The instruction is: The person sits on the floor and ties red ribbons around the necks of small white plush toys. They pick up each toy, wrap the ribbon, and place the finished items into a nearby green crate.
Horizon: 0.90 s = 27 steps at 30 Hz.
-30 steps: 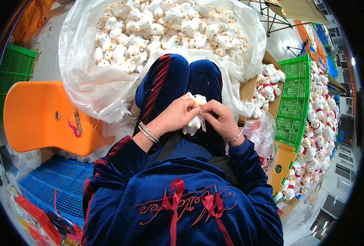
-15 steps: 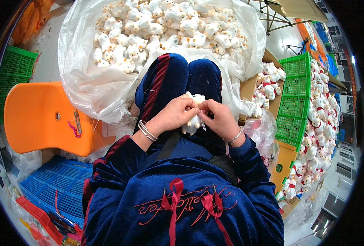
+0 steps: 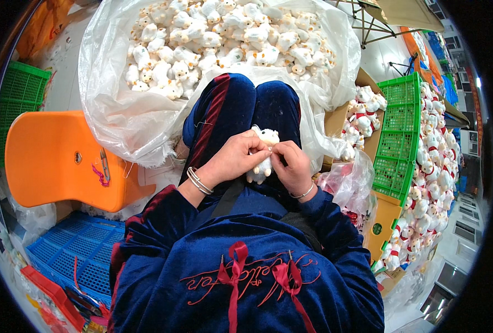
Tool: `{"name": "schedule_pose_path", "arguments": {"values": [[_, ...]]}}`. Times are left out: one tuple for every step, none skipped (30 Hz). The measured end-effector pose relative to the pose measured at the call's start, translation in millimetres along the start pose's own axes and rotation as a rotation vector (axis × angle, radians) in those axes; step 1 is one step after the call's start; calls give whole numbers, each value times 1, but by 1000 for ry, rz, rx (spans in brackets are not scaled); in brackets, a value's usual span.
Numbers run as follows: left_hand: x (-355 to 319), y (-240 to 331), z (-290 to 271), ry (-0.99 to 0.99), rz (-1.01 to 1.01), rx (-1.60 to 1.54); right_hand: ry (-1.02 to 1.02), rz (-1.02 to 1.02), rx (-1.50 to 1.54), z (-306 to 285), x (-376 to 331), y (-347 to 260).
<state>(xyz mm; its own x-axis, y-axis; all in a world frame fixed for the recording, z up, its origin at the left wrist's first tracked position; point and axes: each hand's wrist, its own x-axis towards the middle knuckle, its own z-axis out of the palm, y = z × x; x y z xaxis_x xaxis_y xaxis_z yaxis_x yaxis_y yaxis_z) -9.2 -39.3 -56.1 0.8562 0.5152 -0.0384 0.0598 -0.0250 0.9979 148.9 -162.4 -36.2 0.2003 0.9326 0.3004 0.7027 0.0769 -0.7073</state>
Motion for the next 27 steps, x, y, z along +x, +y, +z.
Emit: {"name": "schedule_pose_path", "arguments": {"values": [[0, -1, 1, 20, 33, 22, 18, -18, -4, 2, -1, 1], [0, -1, 1, 41, 67, 45, 37, -36, -8, 4, -2, 2], [0, 0, 2, 50, 32, 68, 56, -55, -13, 5, -3, 4], [-2, 3, 2, 59, -2, 92, 55, -70, -10, 5, -4, 6], [-3, 6, 3, 69, -36, 116, 53, -86, -7, 6, -6, 9], [-4, 8, 3, 72, -62, 90, 51, -102, -3, 7, -6, 11], [-5, 9, 3, 75, -87, 63, 57, -109, -1, 7, -6, 12], [-5, 11, 2, 78, -112, 36, 64, -115, 1, 7, -5, 12], [-5, 13, 2, 74, -99, 48, 70, -120, 4, 8, -6, 12], [-5, 15, 1, 70, -85, 59, 69, -123, 8, 9, -6, 13], [-5, 17, 1, 65, -72, 70, 67, -125, 11, 8, -6, 13], [-6, 19, 0, 70, -53, 96, 68, -128, 13, 8, -6, 13], [-6, 21, 0, 74, -34, 122, 62, -124, 18, 7, -5, 13], [-7, 21, 1, 78, -16, 147, 57, -119, 22, 6, -4, 11], [-7, 18, 2, 99, 25, 151, 51, -115, 28, 5, -4, 10], [-7, 12, 5, 120, 67, 154, 31, -91, 47, 4, -4, 10], [-8, 8, 7, 140, 108, 157, 11, -68, 66, 2, -5, 11], [-8, 9, 7, 144, 107, 175, -8, -45, 85, 1, -4, 11], [-9, 9, 8, 147, 105, 194, -22, 65, 129, -1, -4, 6], [-10, 10, 9, 150, 104, 213, -37, 175, 174, -5, -5, -2], [-10, 12, 9, 157, 97, 215, -52, 286, 219, -7, -4, -8], [-11, 15, 8, 164, 90, 217, -52, 283, 214, -8, -3, -9], [-11, 16, 8, 171, 83, 220, -52, 280, 209, -8, -2, -9], [-11, 16, 8, 164, 76, 227, -51, 275, 202, -8, -1, -9], [-12, 15, 8, 157, 69, 235, -57, 309, 193, -10, -1, -11], [-12, 15, 8, 151, 62, 242, -63, 342, 183, -11, 0, -14], [-12, 15, 8, 154, 65, 245, -69, 375, 175, -12, 0, -15]]}}
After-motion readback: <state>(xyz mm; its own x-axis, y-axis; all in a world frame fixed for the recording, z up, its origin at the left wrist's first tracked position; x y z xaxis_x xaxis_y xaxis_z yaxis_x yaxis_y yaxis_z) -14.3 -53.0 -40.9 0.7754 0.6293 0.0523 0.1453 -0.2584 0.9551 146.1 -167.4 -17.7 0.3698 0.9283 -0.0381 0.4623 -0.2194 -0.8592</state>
